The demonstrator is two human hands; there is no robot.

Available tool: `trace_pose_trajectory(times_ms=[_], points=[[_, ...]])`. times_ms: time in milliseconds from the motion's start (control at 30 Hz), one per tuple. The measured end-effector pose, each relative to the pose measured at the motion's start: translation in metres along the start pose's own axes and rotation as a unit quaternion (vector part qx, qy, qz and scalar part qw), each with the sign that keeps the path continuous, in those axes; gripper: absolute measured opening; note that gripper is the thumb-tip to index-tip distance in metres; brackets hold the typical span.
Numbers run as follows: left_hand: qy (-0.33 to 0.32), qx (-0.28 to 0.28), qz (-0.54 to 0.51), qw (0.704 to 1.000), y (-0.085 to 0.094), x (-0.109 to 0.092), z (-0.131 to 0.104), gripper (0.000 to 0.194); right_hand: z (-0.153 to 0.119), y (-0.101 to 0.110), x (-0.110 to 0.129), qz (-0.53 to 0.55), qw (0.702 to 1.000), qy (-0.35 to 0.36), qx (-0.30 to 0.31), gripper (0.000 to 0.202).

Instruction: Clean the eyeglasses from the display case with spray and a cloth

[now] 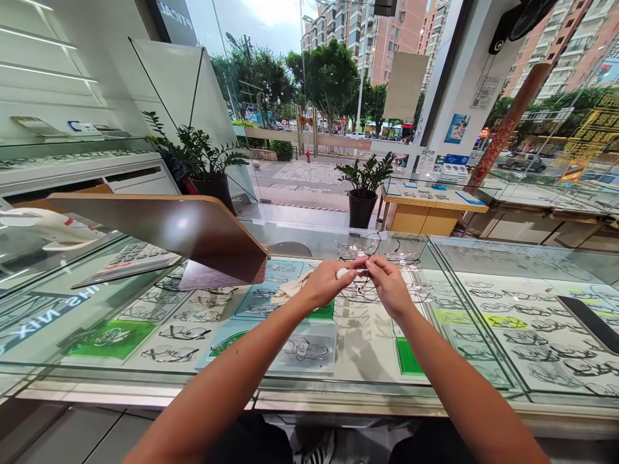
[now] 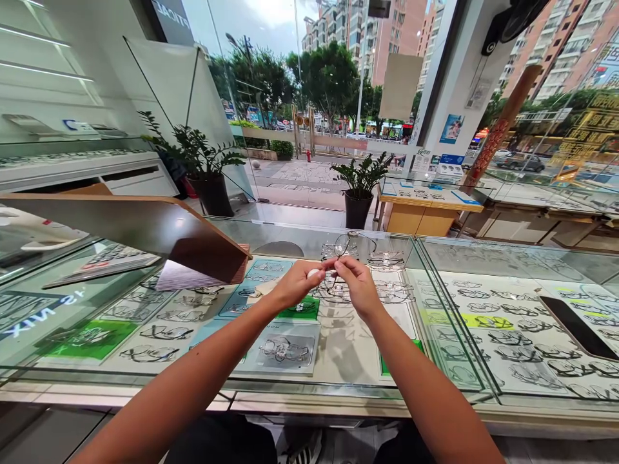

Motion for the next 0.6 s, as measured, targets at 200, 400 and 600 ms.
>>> trace_pose_trajectory(times_ms=[200,400,600], points=[[0.042,-0.117,0.061,0.990,0.020,0.019,0.005,0.060,0.003,0.009,0.002,0.029,0.999,0.004,-0.024,0.022],[0.251,-0.236,0.154,0.926,0.063,0.090,0.012,0.021,0.008,0.023,0.005,0.057,0.996,0.015,-0.072,0.020],[0.274,-0.264,0.216,0.899,0.084,0.120,0.008,0.021,0.011,0.028,0.002,0.075,0.993,0.008,-0.090,0.020]])
Point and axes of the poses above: each hand's wrist, its own z-axis towards the middle knuckle, its own y-axis out of the back of the hand, x = y × z, the point moved 5 cm from there along z, towards the middle knuckle, and after that the axes turned 14 degrees about z, right-handed, at the moved point
